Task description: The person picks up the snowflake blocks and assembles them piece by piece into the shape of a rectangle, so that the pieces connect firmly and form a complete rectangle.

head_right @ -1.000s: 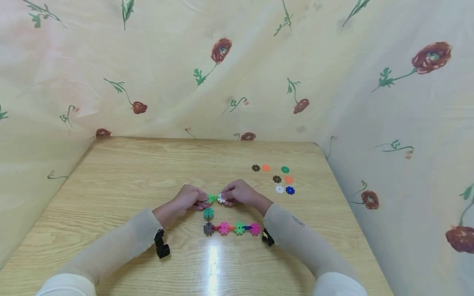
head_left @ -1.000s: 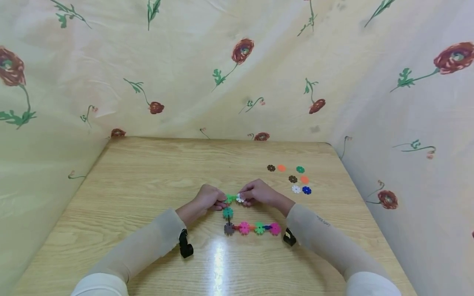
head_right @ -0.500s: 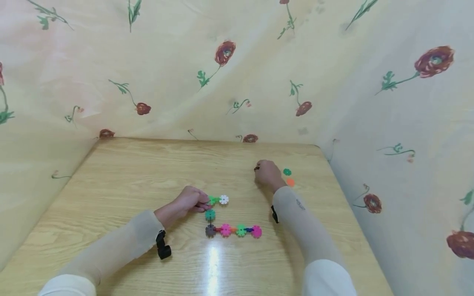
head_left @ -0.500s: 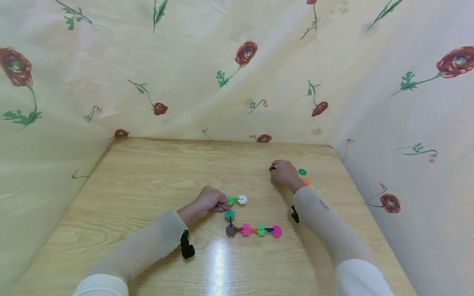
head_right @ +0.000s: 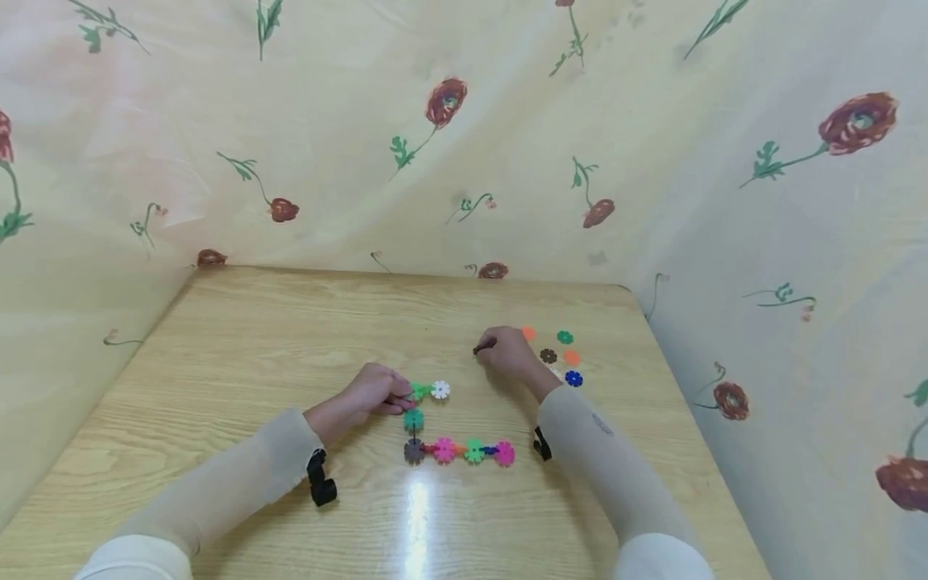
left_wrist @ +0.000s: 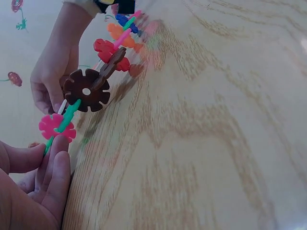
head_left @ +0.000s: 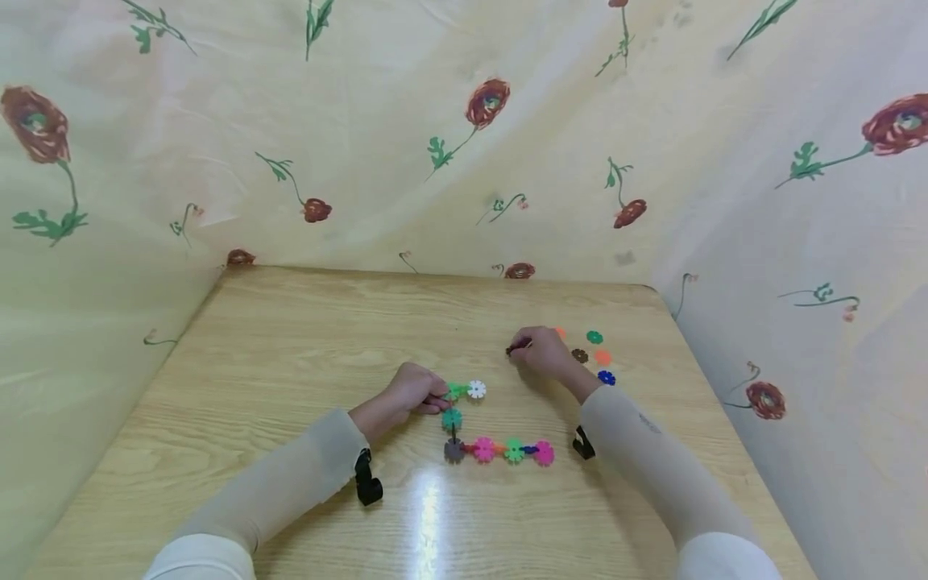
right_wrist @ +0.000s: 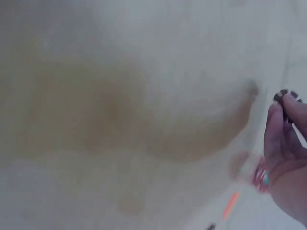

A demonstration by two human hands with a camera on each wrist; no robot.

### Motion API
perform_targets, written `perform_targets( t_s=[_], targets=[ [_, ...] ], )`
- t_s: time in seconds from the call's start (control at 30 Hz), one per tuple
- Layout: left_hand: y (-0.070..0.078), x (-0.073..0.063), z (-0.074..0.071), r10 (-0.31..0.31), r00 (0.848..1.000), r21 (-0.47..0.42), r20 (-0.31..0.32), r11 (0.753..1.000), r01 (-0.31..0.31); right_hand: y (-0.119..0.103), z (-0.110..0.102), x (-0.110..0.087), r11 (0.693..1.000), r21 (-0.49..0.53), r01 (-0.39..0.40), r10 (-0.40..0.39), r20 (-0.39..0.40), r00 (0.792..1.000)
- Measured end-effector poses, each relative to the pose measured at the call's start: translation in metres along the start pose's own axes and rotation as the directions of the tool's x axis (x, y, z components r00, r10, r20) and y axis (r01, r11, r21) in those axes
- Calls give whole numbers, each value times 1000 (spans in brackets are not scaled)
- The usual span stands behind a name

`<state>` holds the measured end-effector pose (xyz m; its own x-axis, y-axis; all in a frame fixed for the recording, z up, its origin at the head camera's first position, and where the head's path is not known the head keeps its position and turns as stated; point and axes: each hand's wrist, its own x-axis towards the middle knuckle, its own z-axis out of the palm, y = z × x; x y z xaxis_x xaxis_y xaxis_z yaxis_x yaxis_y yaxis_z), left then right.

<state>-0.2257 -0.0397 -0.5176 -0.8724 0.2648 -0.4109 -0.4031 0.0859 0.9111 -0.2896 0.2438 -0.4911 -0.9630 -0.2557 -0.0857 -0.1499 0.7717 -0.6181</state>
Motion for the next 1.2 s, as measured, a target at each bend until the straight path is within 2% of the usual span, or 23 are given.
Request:
perform_targets(
  t_s=[0.2,0.43,0.8,1.07,1.2],
  targets=[
    [1,0,-1,-6,1000,-3,-12,1000,6,-15,19,-26,991,123,48,-57,70,996],
    [1,0,-1,-16,1000,-11,-20,1000,16,-18,30,-44,988,121,92,-103,91,991],
    [0,-1,2,-8,1000,-12,-16,1000,8,-19,37,-53,976,104,193,-205,121,971],
    [1,-1,3,-16,1000,-8,-21,1000,16,-22,37,-53,980,71,187,-193,99,976],
    [1,-1,3,-12,1000,-14,-17,1000,12,-23,38,-52,976,30,215,-217,101,971]
  ],
)
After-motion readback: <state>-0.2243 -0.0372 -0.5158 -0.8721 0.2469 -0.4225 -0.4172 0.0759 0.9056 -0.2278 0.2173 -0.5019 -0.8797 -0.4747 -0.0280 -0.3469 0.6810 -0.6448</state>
